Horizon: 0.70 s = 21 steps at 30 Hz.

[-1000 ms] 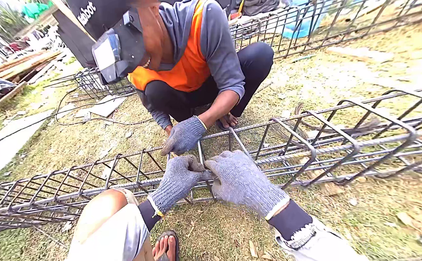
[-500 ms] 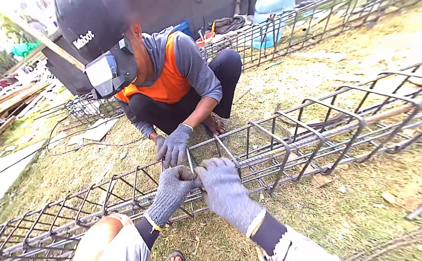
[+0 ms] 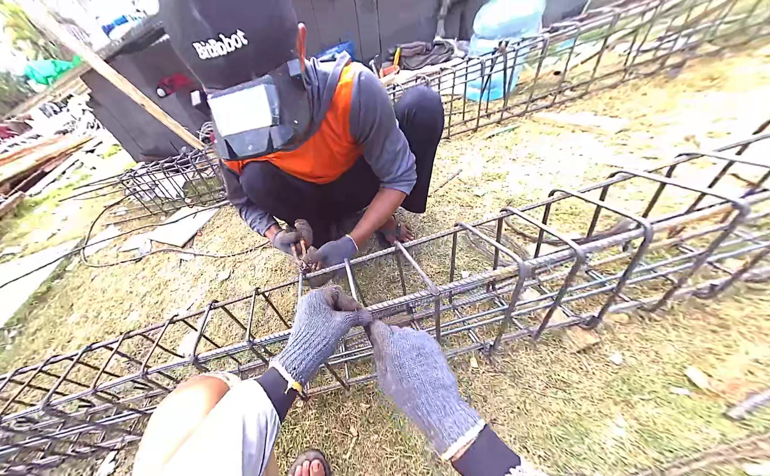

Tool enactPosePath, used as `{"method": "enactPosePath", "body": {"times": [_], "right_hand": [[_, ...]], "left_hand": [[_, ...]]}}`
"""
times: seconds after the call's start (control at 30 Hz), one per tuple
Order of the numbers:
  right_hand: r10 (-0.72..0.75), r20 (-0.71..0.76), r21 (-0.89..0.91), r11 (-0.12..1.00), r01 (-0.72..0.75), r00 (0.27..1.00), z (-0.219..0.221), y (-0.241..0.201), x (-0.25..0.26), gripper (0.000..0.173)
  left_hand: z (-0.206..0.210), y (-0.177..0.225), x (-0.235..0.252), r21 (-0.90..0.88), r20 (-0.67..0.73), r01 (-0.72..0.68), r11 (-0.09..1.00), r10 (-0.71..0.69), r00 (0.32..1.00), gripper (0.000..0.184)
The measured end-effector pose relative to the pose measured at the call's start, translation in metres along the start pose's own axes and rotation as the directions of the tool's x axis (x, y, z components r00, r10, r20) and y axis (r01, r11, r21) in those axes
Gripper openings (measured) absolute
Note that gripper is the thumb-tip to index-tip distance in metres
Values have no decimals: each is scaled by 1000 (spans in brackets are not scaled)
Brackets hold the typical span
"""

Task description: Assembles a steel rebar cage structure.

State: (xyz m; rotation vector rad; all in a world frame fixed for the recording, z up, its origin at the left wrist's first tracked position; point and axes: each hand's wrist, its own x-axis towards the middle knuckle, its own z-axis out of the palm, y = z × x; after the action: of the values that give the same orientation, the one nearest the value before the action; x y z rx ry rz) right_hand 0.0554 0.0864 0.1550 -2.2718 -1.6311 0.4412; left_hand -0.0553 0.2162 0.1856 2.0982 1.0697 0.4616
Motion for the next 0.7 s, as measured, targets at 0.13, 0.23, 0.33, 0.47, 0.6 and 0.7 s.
{"method": "enactPosePath", "body": {"times": [0.13,0.23,0.33,0.47,0.6,0.7], "right_hand": [[-121,-71,-121,986,111,990,-15,6,8,22],[-299,-234,-226,942,247,925,-27,19,13,15],[-446,-361,-307,886,347,819,-35,28,24,8],[-513,-410,-293,857,423,754,-48,28,41,10],[-325,-471,-78,941,328,820,-46,22,51,35],[-254,-455,-5,959,283,853,-32,31,50,18]], "left_hand": [[-2,-3,1,-37,34,-8,999,10,999,19],[-6,-4,0,-67,116,-13,998,20,993,14],[-5,-4,-3,-33,131,25,999,-20,991,13],[-8,11,-17,60,24,-78,995,77,997,13],[-56,110,-53,57,165,169,984,-177,970,11],[-15,6,-16,-56,93,-141,988,146,985,13]]}}
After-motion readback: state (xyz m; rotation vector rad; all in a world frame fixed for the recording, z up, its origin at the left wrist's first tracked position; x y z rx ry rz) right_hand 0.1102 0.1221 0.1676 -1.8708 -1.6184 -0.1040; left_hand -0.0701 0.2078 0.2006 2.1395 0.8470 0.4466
